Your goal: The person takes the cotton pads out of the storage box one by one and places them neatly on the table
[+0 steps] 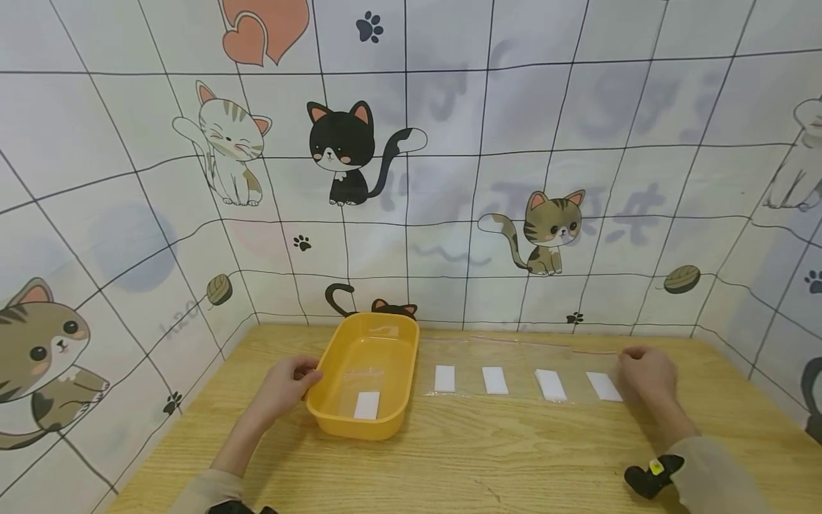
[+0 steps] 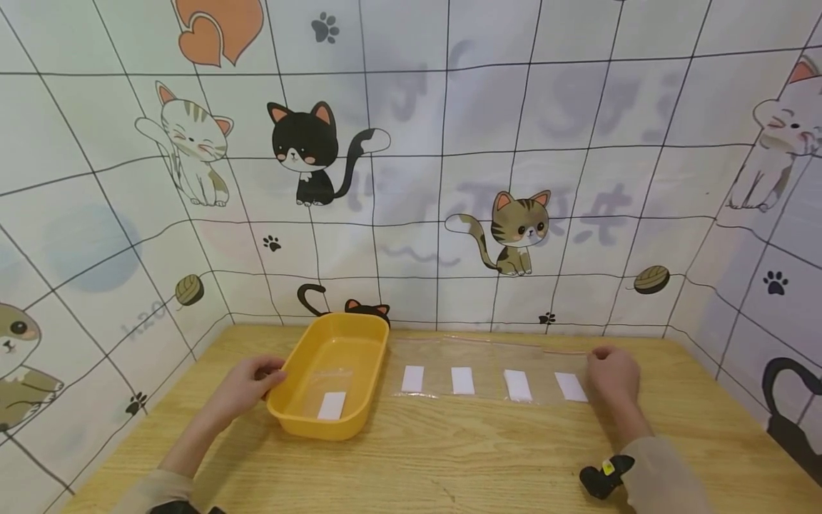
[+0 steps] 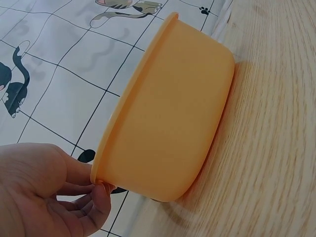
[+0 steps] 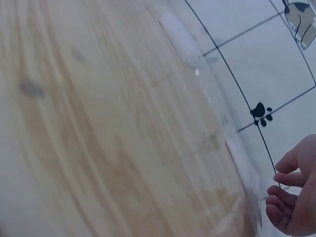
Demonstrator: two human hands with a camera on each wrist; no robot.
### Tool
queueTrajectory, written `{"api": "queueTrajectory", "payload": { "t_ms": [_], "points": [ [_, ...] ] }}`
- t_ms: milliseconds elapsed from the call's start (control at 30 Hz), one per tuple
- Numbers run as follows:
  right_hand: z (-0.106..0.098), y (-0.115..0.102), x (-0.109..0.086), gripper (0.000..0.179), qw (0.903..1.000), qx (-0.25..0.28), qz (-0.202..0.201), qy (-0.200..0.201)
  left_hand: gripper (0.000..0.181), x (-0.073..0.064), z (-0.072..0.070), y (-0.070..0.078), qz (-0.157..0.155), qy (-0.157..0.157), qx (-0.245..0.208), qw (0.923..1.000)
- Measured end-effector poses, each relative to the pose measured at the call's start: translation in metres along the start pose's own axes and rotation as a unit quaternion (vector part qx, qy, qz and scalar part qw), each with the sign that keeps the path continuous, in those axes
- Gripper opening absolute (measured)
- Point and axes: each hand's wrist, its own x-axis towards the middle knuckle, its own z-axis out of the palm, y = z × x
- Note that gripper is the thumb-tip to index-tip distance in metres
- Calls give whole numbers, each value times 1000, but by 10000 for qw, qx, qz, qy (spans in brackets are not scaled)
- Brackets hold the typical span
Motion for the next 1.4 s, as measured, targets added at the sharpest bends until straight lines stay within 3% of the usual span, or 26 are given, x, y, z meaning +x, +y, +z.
{"api": "queueTrajectory", "payload": {
  "t_ms": [267, 700, 900, 1167, 1400],
  "points": [
    [3, -27, -13, 42, 9993, 347, 62, 152, 27, -1, -1, 0, 11, 16, 12, 10000],
    [0, -40, -24, 41, 9981, 526, -269, 168, 28, 1, 1, -1, -66, -7, 29, 10000],
    [-3, -51, -30, 44, 9974, 631, -353, -55, 28, 0, 0, 0, -84, 10, 14, 10000],
    [-5, -72, -39, 45, 9931, 690, -952, -31, 27, 1, 0, -1, -38, 14, 31, 10000],
    [-4, -90, -49, 44, 9890, 850, -1209, -80, 27, 1, 0, -3, -14, 16, -18, 10000]
  ]
}}
